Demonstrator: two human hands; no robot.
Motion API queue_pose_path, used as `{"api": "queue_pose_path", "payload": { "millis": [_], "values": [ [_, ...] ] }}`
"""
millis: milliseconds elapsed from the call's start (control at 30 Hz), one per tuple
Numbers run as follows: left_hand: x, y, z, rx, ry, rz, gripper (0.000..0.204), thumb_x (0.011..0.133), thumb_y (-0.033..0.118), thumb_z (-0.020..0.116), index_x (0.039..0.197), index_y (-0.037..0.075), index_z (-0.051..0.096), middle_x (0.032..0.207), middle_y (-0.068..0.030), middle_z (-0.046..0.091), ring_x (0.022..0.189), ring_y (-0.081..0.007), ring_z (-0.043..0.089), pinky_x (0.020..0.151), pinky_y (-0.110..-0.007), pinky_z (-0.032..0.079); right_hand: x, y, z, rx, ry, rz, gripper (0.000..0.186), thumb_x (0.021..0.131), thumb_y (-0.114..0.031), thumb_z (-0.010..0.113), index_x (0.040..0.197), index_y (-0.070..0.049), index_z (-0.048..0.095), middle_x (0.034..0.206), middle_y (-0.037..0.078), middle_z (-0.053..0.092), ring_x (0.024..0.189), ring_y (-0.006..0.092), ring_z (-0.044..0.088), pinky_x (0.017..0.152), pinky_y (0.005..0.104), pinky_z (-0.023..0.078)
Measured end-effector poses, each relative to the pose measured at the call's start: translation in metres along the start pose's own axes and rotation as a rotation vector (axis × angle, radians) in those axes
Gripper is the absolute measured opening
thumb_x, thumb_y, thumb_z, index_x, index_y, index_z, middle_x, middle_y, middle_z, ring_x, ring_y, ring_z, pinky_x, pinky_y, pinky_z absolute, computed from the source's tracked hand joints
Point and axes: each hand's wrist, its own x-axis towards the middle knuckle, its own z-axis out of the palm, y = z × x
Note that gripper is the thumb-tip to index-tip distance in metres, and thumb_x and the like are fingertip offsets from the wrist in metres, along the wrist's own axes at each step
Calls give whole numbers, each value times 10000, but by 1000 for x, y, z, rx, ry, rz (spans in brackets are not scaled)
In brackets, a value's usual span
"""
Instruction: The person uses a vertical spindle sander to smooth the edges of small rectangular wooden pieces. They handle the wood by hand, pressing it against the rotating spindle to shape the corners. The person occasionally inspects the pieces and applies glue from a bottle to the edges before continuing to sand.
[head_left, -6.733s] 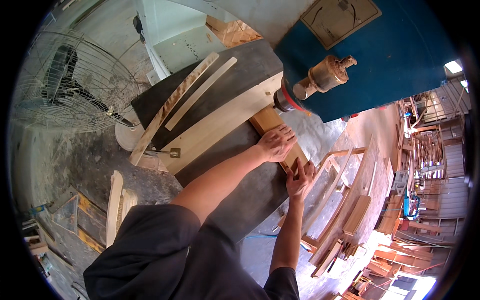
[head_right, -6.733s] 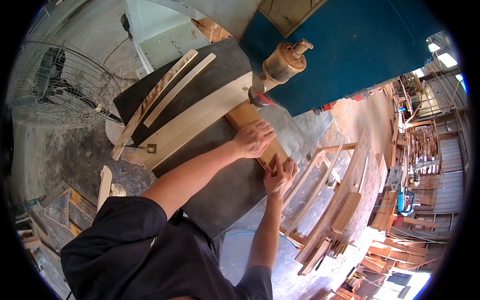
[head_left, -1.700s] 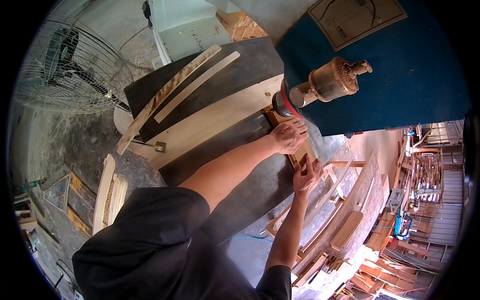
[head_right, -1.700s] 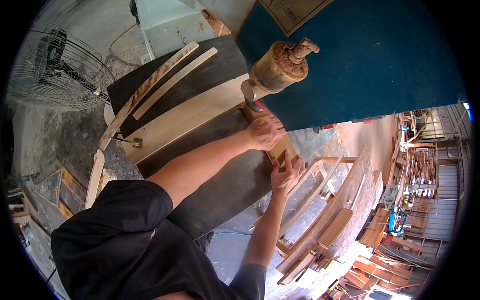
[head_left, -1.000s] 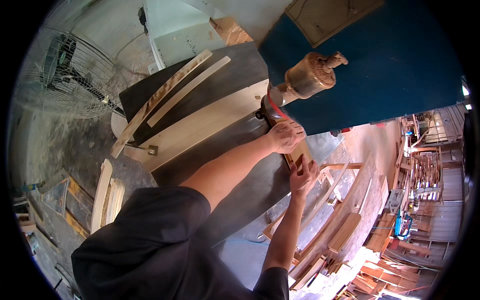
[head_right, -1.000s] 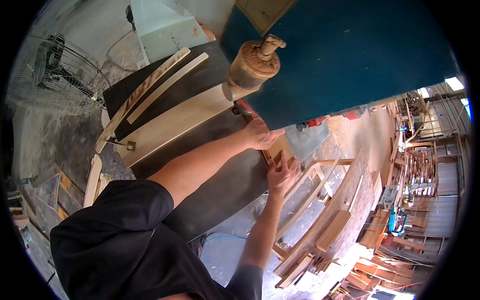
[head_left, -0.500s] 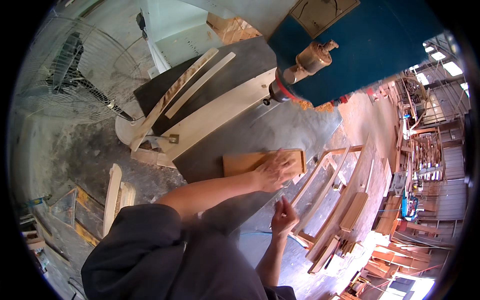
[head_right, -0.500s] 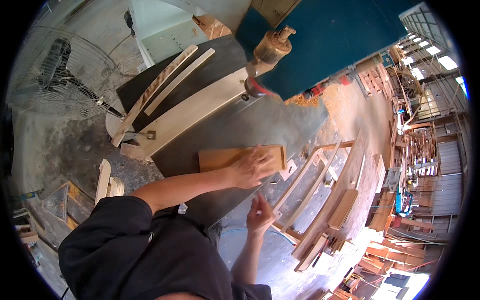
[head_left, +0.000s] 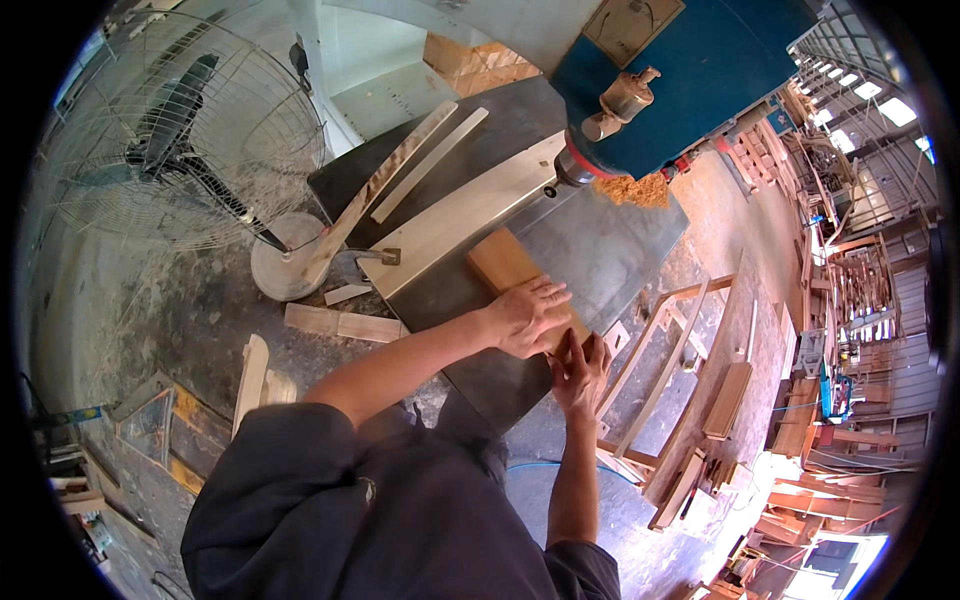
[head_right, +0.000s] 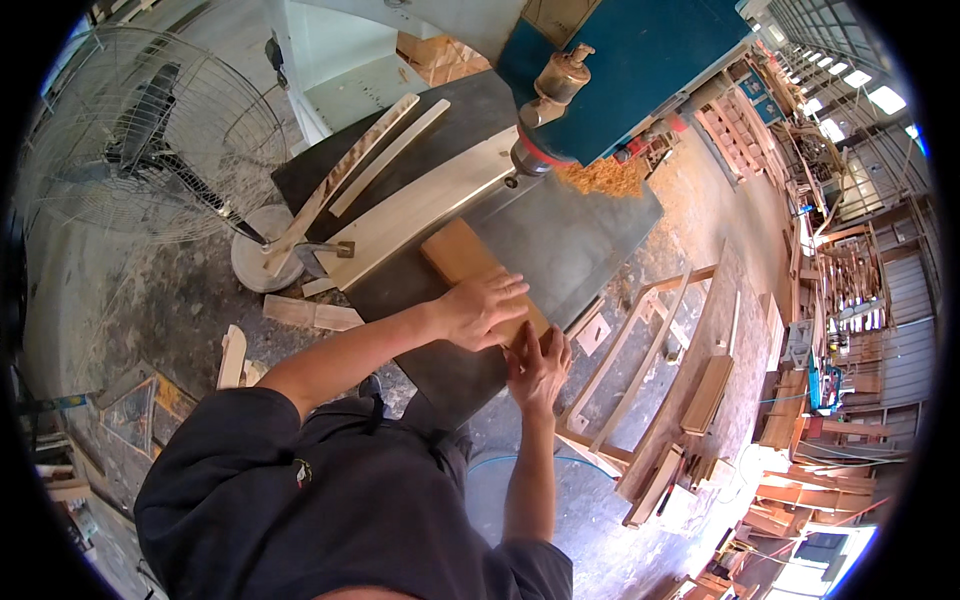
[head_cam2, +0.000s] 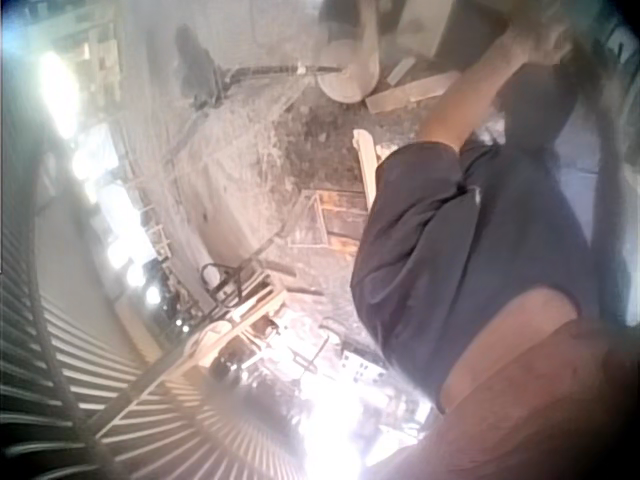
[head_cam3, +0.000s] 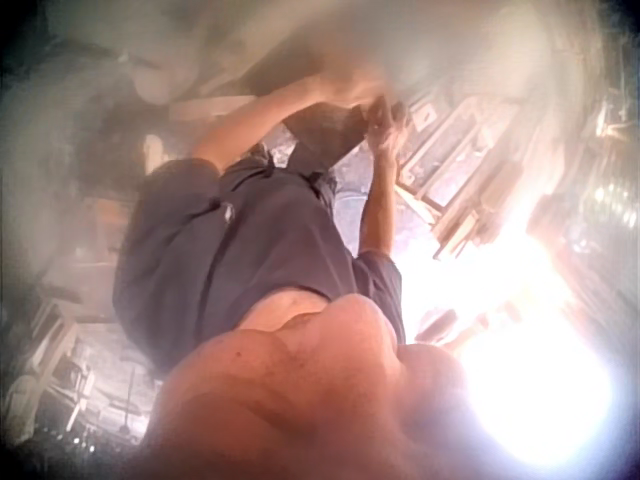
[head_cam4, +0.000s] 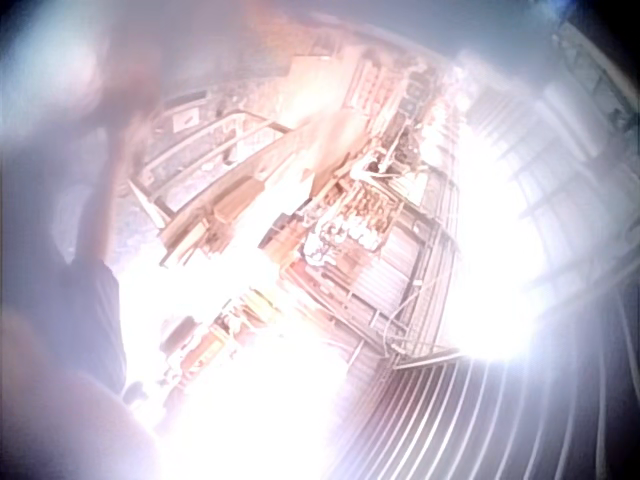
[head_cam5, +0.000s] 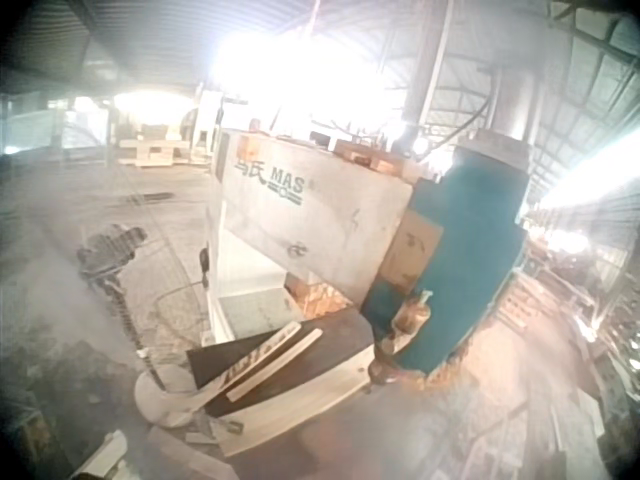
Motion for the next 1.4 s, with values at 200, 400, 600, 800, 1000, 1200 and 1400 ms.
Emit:
{"api": "queue_pose_path", "payload": {
  "millis": [200,400,600,800,1000,1200,1400],
  "values": [
    [24,-28,13,44,169,-128,322,887,203,765,1156,36,710,1173,-132,668,1228,-340,608,1150,-543,453,23,-10,24,-22,134,17,675,812,-323,887,1440,-167,699,1503,287,508,1374,505,490,1160,588,432],
    [42,-36,17,162,214,-108,328,900,185,735,1191,38,705,1248,-135,683,1250,-341,612,1186,-541,422,41,8,26,-20,123,34,646,824,-322,882,1429,-171,712,1504,302,510,1382,515,484,1170,590,430],
    [64,-56,28,206,250,-67,283,933,233,686,1124,25,687,1182,-148,704,1223,-338,619,1186,-521,404,64,24,30,-7,112,46,652,816,-291,891,1431,-173,710,1514,306,517,1383,532,489,1163,589,443],
    [89,-69,35,168,216,-57,268,924,241,685,1096,34,682,1130,-145,700,1167,-335,628,1154,-513,420,82,40,31,-4,105,79,660,800,-268,900,1426,-172,714,1512,301,525,1388,520,496,1147,578,464],
    [106,-79,42,217,187,-63,275,918,244,691,1097,36,677,1115,-144,696,1160,-331,624,1143,-496,426,99,53,30,-1,111,61,648,788,-259,900,1405,-165,728,1503,269,533,1363,509,508,1129,570,481],
    [111,-82,38,157,195,-68,265,885,169,714,1111,38,668,1116,-138,678,1146,-333,620,1122,-489,448,104,56,33,-12,112,67,654,779,-269,900,1403,-166,733,1507,266,530,1359,511,497,1145,577,462],
    [111,-85,47,195,240,-71,337,893,209,720,1171,20,691,1184,-139,698,1200,-332,616,1155,-490,426,101,64,40,-14,105,81,664,777,-291,898,1408,-170,734,1518,268,522,1370,513,483,1173,592,430]
  ]
}}
